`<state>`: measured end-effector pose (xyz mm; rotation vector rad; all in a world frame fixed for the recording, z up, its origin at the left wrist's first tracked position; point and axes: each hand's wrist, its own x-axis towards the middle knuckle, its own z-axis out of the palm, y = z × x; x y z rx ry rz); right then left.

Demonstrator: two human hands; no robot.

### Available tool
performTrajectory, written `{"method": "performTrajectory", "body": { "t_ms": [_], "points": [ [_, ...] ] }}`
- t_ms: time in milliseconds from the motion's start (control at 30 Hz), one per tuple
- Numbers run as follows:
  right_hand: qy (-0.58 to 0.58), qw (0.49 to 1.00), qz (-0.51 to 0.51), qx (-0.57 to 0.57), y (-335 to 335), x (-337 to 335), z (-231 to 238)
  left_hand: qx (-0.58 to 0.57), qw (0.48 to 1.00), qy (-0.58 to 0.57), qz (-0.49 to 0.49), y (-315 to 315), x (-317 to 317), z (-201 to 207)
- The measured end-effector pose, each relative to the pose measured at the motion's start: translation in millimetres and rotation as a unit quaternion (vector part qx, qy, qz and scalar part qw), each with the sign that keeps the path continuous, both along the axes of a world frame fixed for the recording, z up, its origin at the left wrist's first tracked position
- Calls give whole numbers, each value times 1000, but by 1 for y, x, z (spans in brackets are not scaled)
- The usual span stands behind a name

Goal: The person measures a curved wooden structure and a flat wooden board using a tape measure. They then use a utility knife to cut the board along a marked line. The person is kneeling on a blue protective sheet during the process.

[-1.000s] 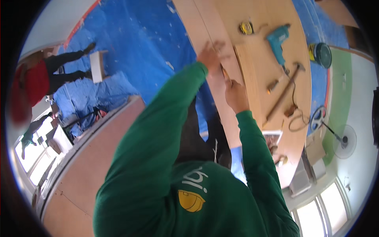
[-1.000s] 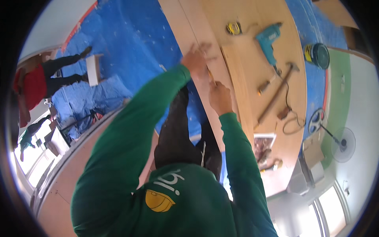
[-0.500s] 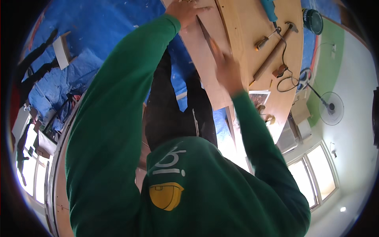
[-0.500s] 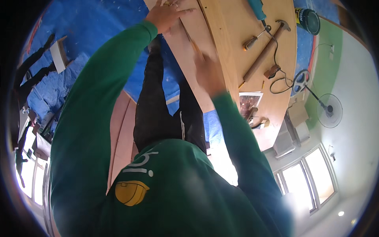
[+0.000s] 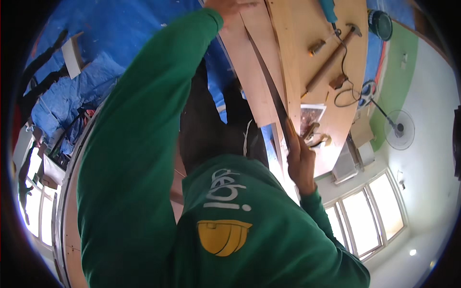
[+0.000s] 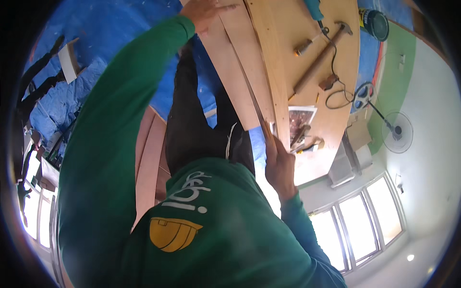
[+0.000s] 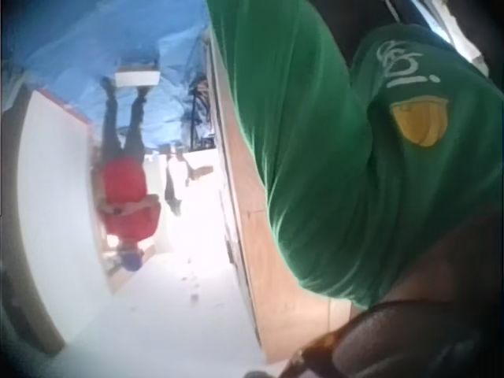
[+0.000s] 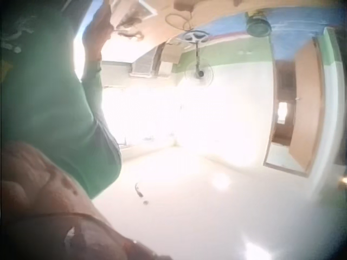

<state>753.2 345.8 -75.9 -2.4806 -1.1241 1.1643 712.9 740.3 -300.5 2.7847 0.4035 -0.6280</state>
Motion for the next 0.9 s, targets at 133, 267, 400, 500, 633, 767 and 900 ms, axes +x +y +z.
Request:
{"method": "performTrajectory", "body": {
  "t_ms": [133,267,400,500,633,767,900],
  "points": [
    [-137,978,125,90,126,30,-193,1,1000,-4,-27,-12,14,6],
    [-1,999,-30,37,179,33,-183,17,999,49,-14,-5,13,31],
    [-99,983,135,79,49,11,-97,28,999,-32,-22,-13,-2,-17],
    [25,997,-24,-65,-31,-5,14,40,999,-26,-21,1,-4,-4],
    [-12,996,87,-17,-2,5,2,10,1000,-24,-14,-1,-6,-10],
    [-120,978,114,129,139,29,-205,-9,999,39,-14,-8,17,28],
    [-88,985,91,121,161,32,-181,4,999,46,-25,-13,9,34]
  ]
}}
